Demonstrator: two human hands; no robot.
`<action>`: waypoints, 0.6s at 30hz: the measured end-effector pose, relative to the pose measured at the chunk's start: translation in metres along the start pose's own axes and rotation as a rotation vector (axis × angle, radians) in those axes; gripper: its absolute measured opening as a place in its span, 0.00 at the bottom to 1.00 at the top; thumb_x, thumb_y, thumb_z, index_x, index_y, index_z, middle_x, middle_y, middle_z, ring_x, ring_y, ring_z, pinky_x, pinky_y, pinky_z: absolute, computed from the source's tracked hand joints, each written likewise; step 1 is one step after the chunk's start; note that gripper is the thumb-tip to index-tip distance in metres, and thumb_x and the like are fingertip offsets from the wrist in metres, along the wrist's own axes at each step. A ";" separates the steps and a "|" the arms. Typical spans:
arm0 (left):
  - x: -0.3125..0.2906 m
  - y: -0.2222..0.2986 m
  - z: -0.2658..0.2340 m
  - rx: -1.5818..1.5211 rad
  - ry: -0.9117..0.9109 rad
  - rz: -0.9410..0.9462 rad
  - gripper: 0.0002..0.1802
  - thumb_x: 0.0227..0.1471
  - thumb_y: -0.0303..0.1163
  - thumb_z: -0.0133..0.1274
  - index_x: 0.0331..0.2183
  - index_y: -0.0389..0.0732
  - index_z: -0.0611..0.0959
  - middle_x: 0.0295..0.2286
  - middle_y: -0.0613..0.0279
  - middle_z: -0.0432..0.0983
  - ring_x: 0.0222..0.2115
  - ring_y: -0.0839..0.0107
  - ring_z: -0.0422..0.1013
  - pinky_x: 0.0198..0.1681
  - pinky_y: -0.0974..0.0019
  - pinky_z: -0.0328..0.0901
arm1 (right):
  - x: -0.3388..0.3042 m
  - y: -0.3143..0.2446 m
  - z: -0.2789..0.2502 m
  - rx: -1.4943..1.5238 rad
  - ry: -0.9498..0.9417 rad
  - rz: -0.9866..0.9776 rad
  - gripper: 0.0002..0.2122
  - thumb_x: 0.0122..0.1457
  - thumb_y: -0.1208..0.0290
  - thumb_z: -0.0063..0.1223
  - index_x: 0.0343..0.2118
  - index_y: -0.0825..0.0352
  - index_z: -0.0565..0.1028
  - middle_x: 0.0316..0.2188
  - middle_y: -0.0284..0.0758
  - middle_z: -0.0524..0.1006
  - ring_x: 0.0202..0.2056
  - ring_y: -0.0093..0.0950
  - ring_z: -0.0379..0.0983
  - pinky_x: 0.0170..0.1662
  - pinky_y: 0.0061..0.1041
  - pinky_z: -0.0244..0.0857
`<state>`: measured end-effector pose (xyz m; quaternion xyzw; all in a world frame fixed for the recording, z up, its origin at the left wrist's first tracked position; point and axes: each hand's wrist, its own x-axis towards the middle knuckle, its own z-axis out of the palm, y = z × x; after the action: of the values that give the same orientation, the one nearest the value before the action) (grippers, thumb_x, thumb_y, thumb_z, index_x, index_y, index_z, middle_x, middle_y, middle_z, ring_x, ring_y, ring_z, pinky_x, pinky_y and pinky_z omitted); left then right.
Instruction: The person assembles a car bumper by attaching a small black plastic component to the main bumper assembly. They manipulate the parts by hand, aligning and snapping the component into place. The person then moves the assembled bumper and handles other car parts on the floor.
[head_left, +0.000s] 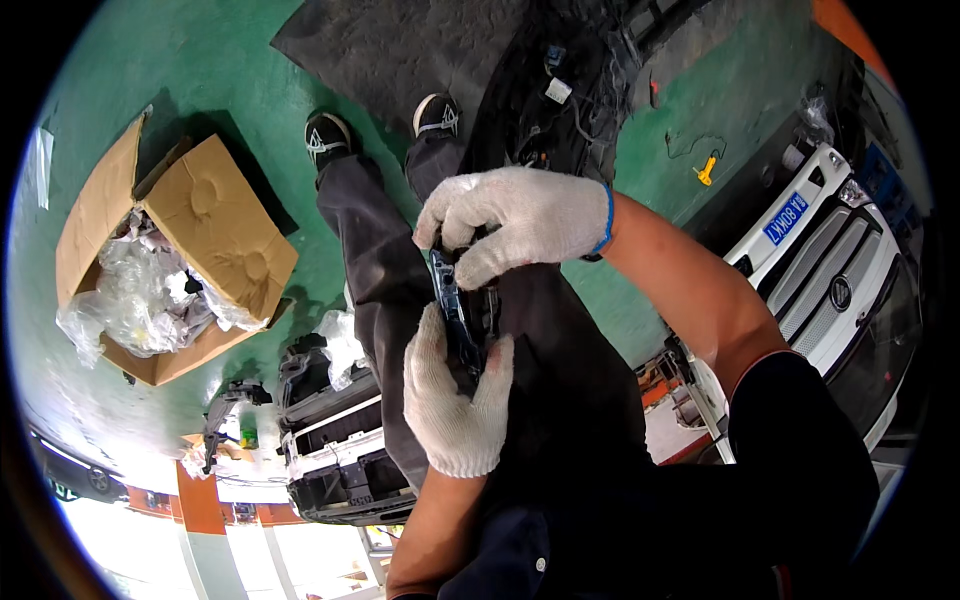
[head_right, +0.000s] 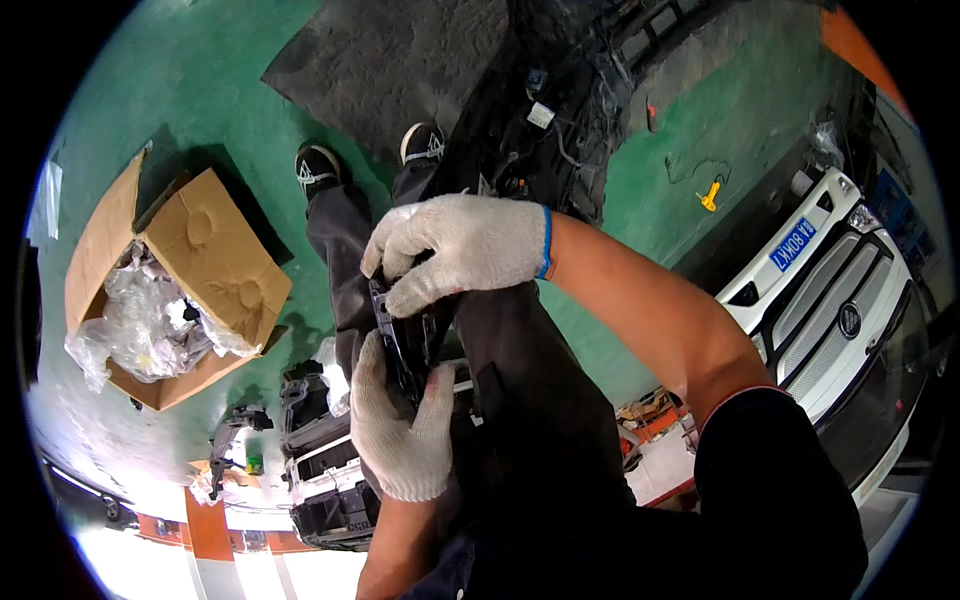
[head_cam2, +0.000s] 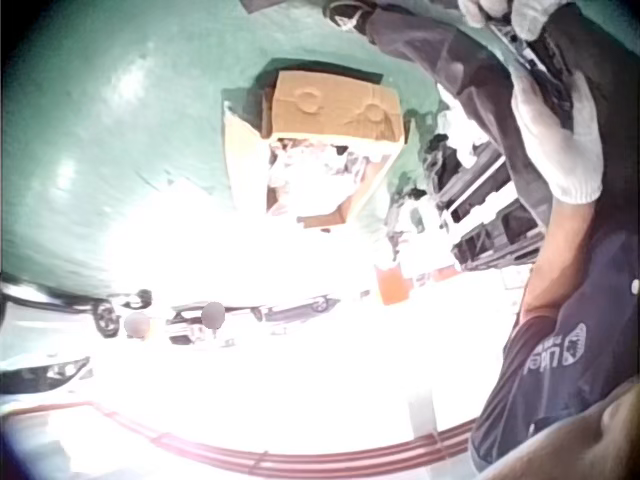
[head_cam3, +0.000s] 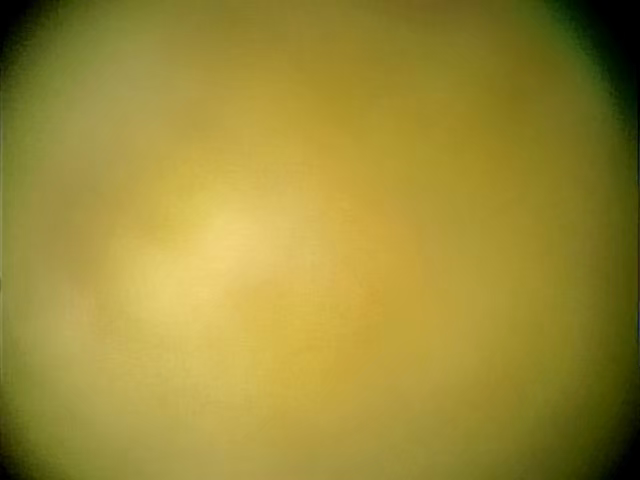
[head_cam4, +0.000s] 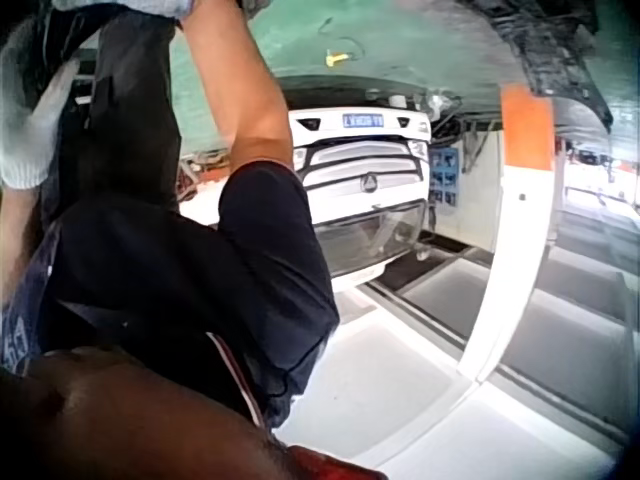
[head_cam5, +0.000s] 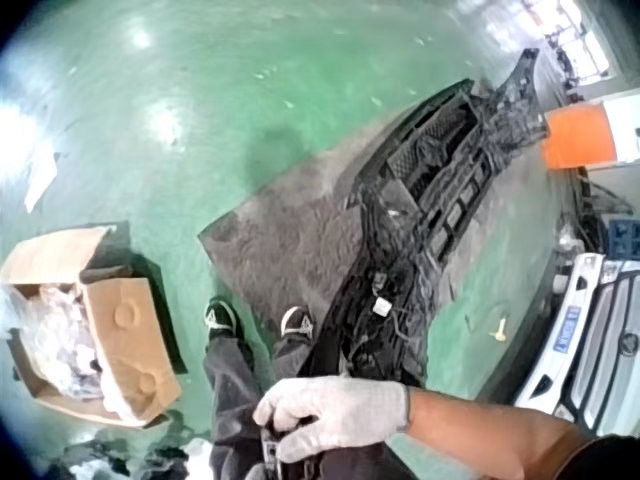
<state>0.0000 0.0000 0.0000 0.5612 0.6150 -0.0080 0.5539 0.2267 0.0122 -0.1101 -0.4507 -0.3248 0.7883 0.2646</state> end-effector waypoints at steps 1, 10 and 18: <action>-0.002 -0.004 0.002 -0.011 0.010 0.031 0.43 0.45 0.32 0.76 0.59 0.30 0.75 0.45 0.45 0.79 0.45 0.51 0.79 0.51 0.55 0.73 | -0.001 0.001 0.000 0.028 0.008 -0.004 0.13 0.55 0.69 0.72 0.35 0.71 0.79 0.53 0.44 0.78 0.54 0.37 0.75 0.57 0.34 0.70; 0.001 -0.005 0.003 0.078 0.004 0.068 0.40 0.45 0.29 0.74 0.58 0.32 0.75 0.42 0.45 0.79 0.41 0.51 0.78 0.46 0.56 0.73 | 0.006 0.003 -0.009 -0.035 -0.062 -0.078 0.14 0.55 0.65 0.72 0.34 0.72 0.80 0.52 0.44 0.78 0.53 0.38 0.76 0.56 0.33 0.70; 0.001 -0.002 0.003 0.112 0.010 0.082 0.41 0.43 0.30 0.76 0.57 0.34 0.76 0.43 0.47 0.79 0.41 0.53 0.78 0.47 0.57 0.73 | 0.015 -0.009 -0.029 -0.154 -0.253 0.003 0.17 0.54 0.62 0.72 0.37 0.73 0.83 0.53 0.46 0.78 0.56 0.39 0.75 0.59 0.34 0.69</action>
<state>0.0007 -0.0019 -0.0037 0.6162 0.5928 -0.0171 0.5183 0.2460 0.0364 -0.1229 -0.3672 -0.4144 0.8119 0.1852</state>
